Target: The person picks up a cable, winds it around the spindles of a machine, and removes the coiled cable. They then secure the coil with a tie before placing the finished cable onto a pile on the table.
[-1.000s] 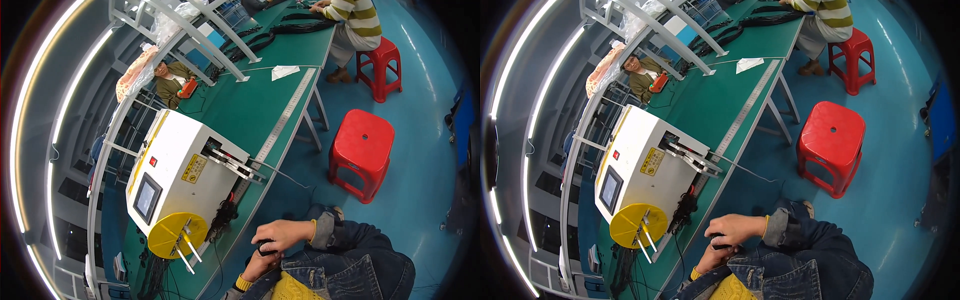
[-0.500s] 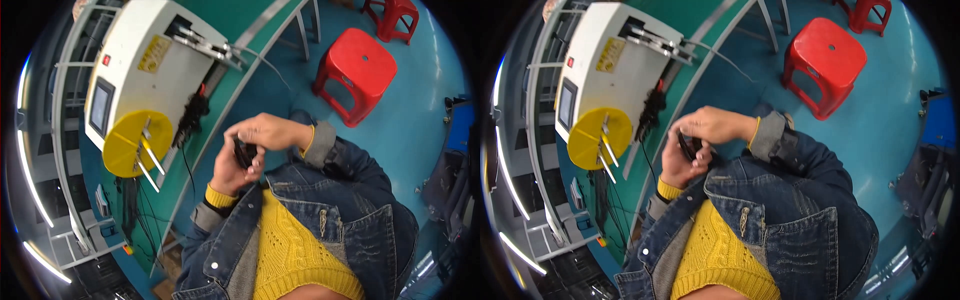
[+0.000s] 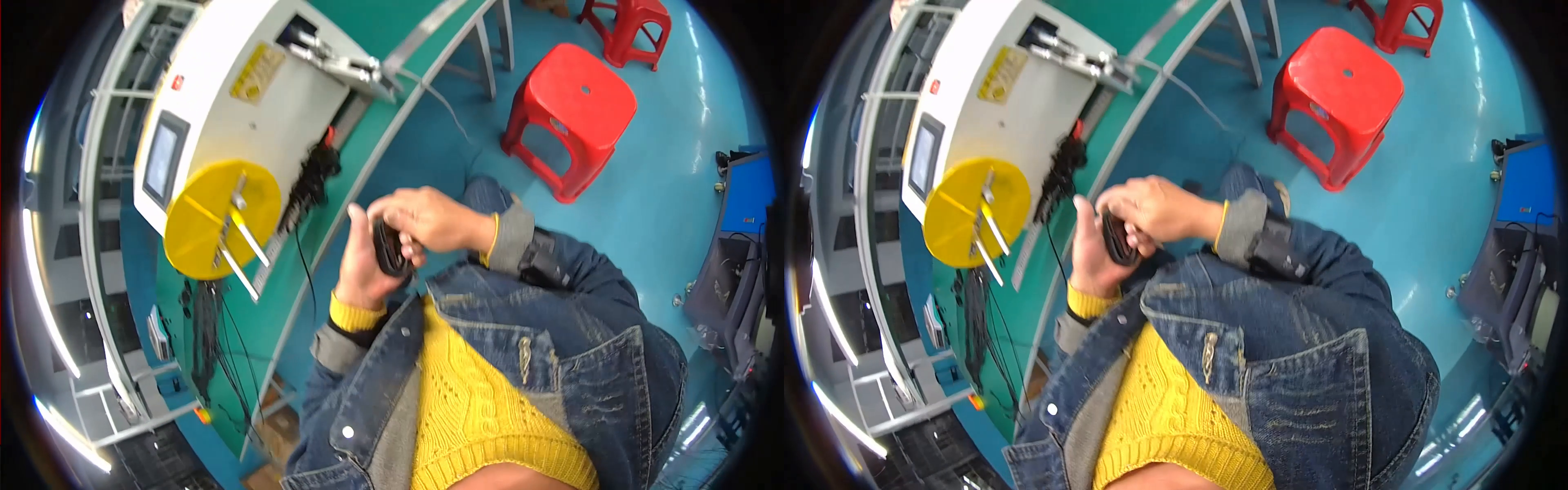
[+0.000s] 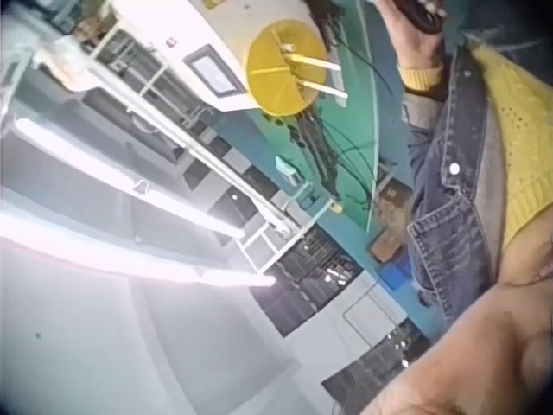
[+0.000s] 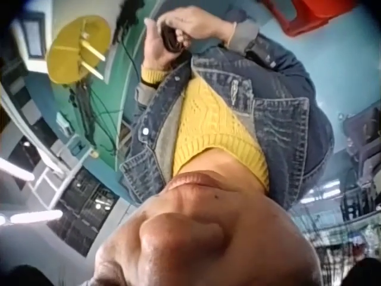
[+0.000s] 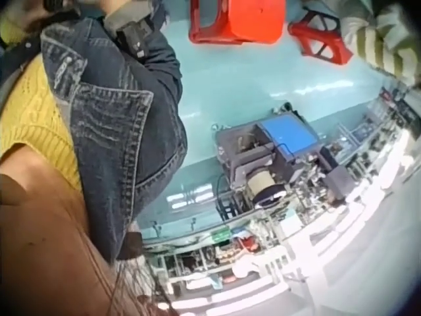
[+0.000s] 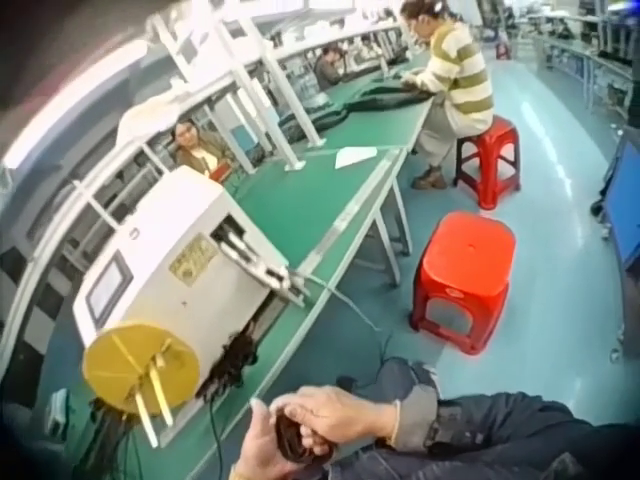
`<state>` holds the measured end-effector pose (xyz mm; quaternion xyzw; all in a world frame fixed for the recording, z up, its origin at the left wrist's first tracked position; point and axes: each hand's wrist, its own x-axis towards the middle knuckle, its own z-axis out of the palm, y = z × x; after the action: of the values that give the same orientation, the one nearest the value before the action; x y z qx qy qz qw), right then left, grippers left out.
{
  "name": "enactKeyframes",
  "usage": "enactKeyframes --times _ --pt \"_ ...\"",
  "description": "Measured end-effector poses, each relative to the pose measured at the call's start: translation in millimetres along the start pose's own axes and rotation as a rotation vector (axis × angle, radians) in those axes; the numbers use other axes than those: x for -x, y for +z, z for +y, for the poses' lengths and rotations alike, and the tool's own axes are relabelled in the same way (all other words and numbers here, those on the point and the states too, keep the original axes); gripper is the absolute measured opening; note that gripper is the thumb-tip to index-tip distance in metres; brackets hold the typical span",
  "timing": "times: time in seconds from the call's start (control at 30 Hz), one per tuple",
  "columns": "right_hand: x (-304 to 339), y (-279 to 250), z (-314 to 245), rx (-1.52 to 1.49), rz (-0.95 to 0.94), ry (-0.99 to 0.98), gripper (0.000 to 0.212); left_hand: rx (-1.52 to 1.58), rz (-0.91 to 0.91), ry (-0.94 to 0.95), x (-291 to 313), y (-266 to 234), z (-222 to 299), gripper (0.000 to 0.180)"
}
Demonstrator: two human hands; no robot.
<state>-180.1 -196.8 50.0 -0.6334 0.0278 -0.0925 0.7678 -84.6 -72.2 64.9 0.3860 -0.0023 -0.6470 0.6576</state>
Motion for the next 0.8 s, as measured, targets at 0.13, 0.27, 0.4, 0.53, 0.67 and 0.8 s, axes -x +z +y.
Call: enactKeyframes --times 0.13,0.27,0.4,0.53,0.67,0.8 --pt "-6.6 -5.4 30.3 0.363 0.138 -0.42 0.027 -0.283 0.053 -0.026 1.8 1.8 -4.1 0.076" --pt "-6.9 10.4 29.1 0.343 0.152 -0.482 0.028 -0.346 -0.06 -0.062 26.6 -15.1 -7.1 0.063" --pt "-8.9 28.3 35.7 0.361 0.171 -0.405 0.034 -0.546 -0.091 -0.011 34.3 -19.0 6.1 0.04" --pt "-3.3 38.3 36.5 0.328 0.225 -0.441 0.033 -0.537 -0.007 0.012 37.0 -16.0 11.5 0.034" --pt "0.7 33.8 40.0 0.34 0.262 -0.524 0.024 -0.498 0.061 -0.006 32.9 -6.3 7.6 0.044" --pt "5.5 10.5 37.0 0.386 0.229 -0.587 0.022 -0.322 0.168 -0.078 29.9 15.9 -0.4 0.061"
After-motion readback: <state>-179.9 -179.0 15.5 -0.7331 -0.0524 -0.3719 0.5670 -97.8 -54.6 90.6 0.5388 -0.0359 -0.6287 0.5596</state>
